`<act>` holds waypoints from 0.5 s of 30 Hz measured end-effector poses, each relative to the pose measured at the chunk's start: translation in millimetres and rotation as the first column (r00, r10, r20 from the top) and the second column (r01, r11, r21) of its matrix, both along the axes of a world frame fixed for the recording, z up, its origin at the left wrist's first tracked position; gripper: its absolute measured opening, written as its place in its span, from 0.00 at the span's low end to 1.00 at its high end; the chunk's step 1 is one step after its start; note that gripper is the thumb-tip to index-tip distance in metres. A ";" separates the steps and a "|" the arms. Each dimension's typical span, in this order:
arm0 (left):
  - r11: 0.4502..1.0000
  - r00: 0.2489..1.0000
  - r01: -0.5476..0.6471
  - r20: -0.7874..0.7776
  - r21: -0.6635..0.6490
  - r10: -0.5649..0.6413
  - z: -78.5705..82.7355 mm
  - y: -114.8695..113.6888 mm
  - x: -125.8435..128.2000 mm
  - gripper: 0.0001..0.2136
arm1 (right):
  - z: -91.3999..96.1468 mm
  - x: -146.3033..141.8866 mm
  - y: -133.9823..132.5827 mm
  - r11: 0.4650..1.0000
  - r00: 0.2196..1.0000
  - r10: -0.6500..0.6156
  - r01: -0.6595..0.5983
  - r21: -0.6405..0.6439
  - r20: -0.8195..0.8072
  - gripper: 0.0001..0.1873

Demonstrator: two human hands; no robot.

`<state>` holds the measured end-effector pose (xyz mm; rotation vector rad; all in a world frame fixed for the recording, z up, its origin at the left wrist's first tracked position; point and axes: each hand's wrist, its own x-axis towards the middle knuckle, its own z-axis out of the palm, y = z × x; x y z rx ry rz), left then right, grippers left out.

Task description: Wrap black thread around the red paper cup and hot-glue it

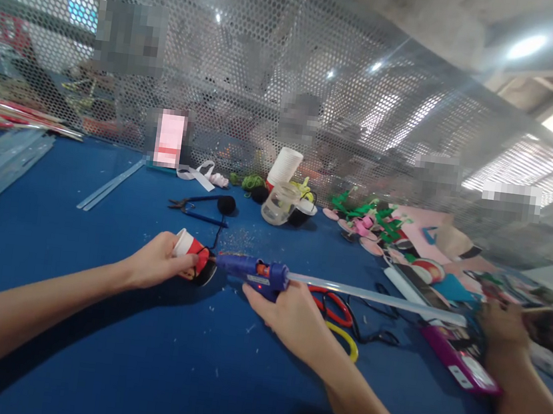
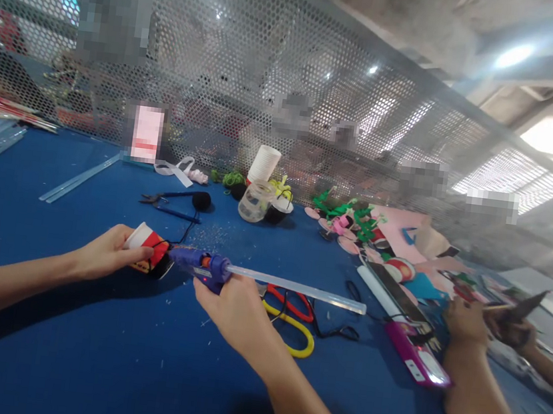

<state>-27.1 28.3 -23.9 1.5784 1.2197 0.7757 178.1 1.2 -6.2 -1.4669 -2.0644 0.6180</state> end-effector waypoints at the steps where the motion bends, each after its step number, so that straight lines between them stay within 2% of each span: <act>1: 1.000 1.000 -0.014 -0.008 0.002 0.014 -0.1 0.6 0.2 0.09 | 0.3 0.1 -1.4 1.000 1.000 0.012 -0.012 0.018 0.011 0.09; 8: 0.992 0.992 -0.123 0.032 -0.029 0.124 -0.1 2.4 2.3 0.09 | 1.8 -1.3 -7.3 0.974 0.989 0.108 -0.126 0.191 0.103 0.07; 11: 0.989 0.989 -0.143 0.018 -0.029 0.144 -0.9 2.5 2.2 0.10 | -1.8 -1.9 -8.0 0.972 0.984 0.122 -0.144 0.185 0.127 0.07; 15: 0.987 0.987 -0.158 0.012 -0.034 0.159 -1.0 2.4 2.1 0.10 | -5.6 -2.2 -8.4 0.968 0.987 0.147 -0.158 0.197 0.068 0.06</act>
